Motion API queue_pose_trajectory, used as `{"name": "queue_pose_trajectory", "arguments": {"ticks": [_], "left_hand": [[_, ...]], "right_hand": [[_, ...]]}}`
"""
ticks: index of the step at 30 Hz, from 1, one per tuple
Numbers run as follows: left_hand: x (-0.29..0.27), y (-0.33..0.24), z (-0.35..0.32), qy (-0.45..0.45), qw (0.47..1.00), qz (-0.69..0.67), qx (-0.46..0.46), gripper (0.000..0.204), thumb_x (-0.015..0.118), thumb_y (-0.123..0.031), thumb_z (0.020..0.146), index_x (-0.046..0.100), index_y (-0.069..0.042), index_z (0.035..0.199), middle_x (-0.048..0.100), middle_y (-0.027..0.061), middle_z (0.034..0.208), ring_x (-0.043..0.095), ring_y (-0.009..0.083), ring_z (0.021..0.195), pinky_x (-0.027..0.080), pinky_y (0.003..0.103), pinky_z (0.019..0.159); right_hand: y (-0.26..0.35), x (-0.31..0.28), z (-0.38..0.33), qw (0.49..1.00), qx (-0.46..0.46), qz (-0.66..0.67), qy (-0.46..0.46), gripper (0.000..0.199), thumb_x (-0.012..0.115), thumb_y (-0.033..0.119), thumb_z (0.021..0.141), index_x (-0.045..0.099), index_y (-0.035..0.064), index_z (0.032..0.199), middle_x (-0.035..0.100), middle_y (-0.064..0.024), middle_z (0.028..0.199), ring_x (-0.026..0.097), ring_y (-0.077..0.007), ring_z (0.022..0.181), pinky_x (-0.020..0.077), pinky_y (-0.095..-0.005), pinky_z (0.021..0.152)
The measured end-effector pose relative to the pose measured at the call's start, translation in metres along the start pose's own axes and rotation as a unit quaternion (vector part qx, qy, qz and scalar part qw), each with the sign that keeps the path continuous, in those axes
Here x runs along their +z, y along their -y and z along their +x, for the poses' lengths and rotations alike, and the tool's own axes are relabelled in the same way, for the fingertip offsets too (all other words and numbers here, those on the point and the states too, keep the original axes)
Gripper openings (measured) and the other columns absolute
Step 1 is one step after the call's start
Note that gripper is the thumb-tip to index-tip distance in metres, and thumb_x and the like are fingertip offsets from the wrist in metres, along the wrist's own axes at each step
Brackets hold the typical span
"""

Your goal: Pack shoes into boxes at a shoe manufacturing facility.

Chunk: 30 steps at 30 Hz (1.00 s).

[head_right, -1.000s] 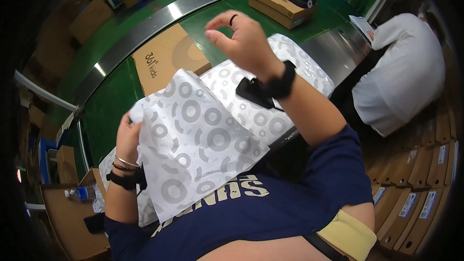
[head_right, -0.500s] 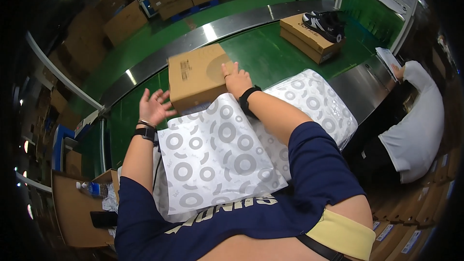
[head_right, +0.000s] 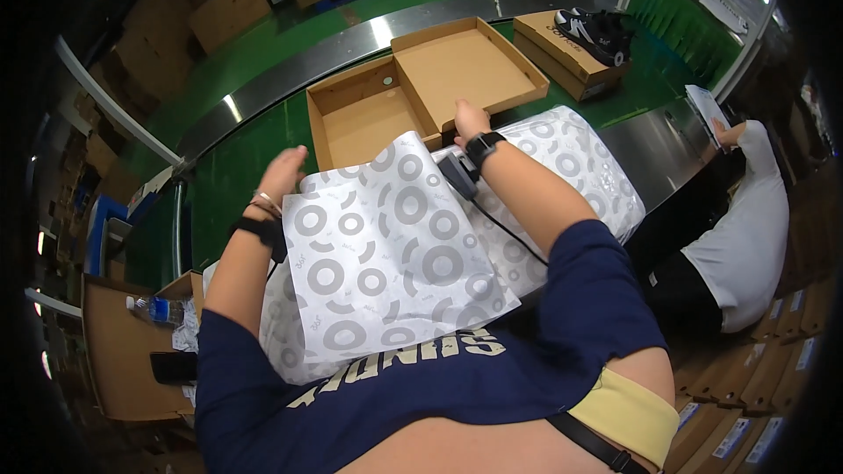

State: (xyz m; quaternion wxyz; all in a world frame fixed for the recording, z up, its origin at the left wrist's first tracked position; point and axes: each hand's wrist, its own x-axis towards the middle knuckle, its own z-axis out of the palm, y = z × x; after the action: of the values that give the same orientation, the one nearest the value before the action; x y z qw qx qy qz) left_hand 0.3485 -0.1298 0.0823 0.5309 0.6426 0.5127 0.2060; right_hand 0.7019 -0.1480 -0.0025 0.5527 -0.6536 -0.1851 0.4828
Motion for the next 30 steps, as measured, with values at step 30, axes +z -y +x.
{"name": "queue_pose_trajectory", "arguments": {"ticks": [30], "left_hand": [[0.007,-0.055,-0.069,0.069,0.952,-0.279,0.105,0.073,0.056,-0.008,0.076,0.013,-0.011,0.136,0.042,0.0224,0.122,0.051,0.0342,0.103,0.046,0.046,0.084]], "right_hand": [[0.077,0.002,-0.189,0.889,-0.139,-0.009,0.436,0.068,0.068,0.010,0.066,0.034,-0.0007,0.124,0.051,-0.0089,0.113,0.049,-0.0143,0.102,0.0402,-0.0266,0.087]]}}
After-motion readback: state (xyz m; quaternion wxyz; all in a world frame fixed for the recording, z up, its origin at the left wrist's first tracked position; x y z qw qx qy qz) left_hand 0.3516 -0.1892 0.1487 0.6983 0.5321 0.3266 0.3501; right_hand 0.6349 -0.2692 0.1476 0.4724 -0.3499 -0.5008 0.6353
